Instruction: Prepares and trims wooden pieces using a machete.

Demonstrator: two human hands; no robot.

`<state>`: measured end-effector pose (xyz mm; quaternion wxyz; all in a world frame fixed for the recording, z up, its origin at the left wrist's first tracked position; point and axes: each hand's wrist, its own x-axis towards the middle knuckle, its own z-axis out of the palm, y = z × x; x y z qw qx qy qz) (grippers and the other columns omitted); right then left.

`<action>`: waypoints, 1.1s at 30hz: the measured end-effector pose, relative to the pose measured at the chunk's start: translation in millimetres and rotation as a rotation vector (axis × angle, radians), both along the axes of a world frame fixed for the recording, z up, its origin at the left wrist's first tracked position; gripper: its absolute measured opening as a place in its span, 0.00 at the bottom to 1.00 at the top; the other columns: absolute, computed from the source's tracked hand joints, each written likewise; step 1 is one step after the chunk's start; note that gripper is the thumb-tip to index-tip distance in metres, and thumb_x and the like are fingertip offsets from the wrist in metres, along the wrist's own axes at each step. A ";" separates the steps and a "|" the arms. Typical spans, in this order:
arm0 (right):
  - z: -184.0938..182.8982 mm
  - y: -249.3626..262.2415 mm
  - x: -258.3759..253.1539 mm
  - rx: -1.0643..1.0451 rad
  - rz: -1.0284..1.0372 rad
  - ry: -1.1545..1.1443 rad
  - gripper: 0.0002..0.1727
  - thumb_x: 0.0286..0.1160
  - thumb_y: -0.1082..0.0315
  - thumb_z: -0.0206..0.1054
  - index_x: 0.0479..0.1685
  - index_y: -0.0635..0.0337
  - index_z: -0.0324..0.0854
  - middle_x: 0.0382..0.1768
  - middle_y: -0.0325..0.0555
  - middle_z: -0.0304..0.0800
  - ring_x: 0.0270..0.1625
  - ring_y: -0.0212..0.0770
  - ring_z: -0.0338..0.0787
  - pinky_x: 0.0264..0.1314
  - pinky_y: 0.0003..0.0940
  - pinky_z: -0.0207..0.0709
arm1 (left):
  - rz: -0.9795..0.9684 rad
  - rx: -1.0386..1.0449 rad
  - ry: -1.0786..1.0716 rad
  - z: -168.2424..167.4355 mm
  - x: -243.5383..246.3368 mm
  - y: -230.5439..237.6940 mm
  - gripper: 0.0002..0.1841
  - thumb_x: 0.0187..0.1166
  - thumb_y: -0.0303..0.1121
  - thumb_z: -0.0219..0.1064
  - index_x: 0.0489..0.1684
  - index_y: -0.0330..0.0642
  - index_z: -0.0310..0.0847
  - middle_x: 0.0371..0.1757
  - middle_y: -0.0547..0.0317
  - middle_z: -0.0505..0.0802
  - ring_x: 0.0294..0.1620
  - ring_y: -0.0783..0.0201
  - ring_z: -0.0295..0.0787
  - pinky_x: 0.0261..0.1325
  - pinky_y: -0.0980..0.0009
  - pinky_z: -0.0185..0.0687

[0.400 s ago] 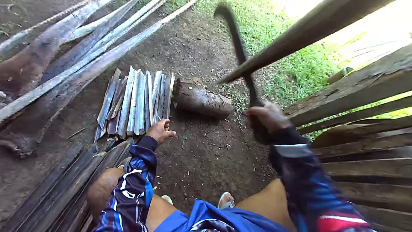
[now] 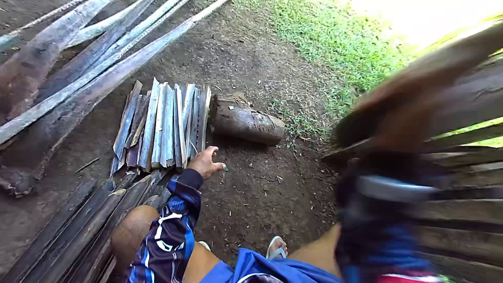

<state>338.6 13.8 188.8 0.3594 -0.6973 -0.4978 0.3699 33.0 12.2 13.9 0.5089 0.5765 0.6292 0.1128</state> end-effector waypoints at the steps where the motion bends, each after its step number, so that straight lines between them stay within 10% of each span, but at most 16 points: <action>1: -64.9 14.9 -16.7 -0.144 -0.005 0.035 0.10 0.82 0.62 0.61 0.33 0.56 0.76 0.17 0.36 0.79 0.16 0.32 0.80 0.21 0.31 0.79 | -0.013 0.009 -0.009 3.7 1.7 -2.6 0.39 0.75 0.40 0.80 0.86 0.40 0.67 0.75 0.39 0.84 0.65 0.43 0.90 0.70 0.43 0.83; 4: -206.8 23.0 -26.0 -0.566 0.025 0.112 0.08 0.76 0.68 0.66 0.43 0.65 0.78 0.20 0.44 0.81 0.18 0.41 0.83 0.24 0.41 0.85 | -0.045 0.013 0.005 9.3 -2.4 -13.8 0.39 0.75 0.39 0.80 0.86 0.40 0.67 0.75 0.40 0.84 0.68 0.44 0.88 0.72 0.44 0.82; 13: -126.7 -4.9 -23.1 -0.388 0.044 0.216 0.06 0.71 0.76 0.65 0.43 0.64 0.75 0.15 0.42 0.78 0.14 0.37 0.82 0.19 0.34 0.83 | -0.007 -0.015 0.063 -6.2 -0.4 -3.3 0.46 0.73 0.42 0.81 0.91 0.42 0.58 0.77 0.39 0.82 0.65 0.42 0.88 0.71 0.42 0.81; 18: -208.9 14.4 -27.6 -0.602 0.082 0.107 0.09 0.74 0.70 0.67 0.48 0.64 0.78 0.20 0.43 0.79 0.17 0.38 0.82 0.22 0.37 0.83 | -0.036 0.129 -0.002 0.1 48.9 -14.2 0.57 0.67 0.45 0.84 0.96 0.43 0.46 0.85 0.40 0.74 0.77 0.42 0.82 0.77 0.44 0.78; 24: -200.6 -33.9 -37.9 -0.511 0.290 0.119 0.13 0.74 0.65 0.70 0.48 0.67 0.83 0.29 0.46 0.87 0.27 0.38 0.86 0.35 0.41 0.85 | -0.043 0.740 -0.173 -20.9 128.1 -39.4 0.59 0.63 0.60 0.81 0.89 0.27 0.56 0.91 0.32 0.63 0.95 0.39 0.52 0.94 0.40 0.44; 27: -182.2 -76.1 -44.0 -0.609 0.326 0.309 0.09 0.80 0.66 0.67 0.48 0.64 0.80 0.22 0.44 0.84 0.18 0.37 0.83 0.24 0.36 0.83 | 0.039 1.145 -0.111 -24.0 149.1 -17.7 0.36 0.71 0.55 0.73 0.68 0.30 0.78 0.69 0.36 0.85 0.76 0.38 0.77 0.85 0.40 0.58; 29: -179.1 -95.9 -45.2 -0.776 0.297 0.477 0.09 0.75 0.70 0.67 0.48 0.62 0.76 0.20 0.42 0.81 0.16 0.38 0.82 0.20 0.35 0.82 | -0.061 1.294 -0.034 -24.2 152.5 -4.0 0.19 0.65 0.44 0.76 0.45 0.38 0.90 0.48 0.46 0.93 0.53 0.46 0.89 0.63 0.49 0.81; 33: -207.5 -117.1 -27.4 -0.961 0.296 0.735 0.10 0.72 0.72 0.64 0.48 0.60 0.71 0.19 0.42 0.79 0.16 0.39 0.83 0.21 0.35 0.84 | -0.354 1.066 -0.063 -23.2 154.9 8.8 0.12 0.66 0.35 0.77 0.37 0.34 0.90 0.39 0.45 0.94 0.43 0.47 0.95 0.45 0.51 0.91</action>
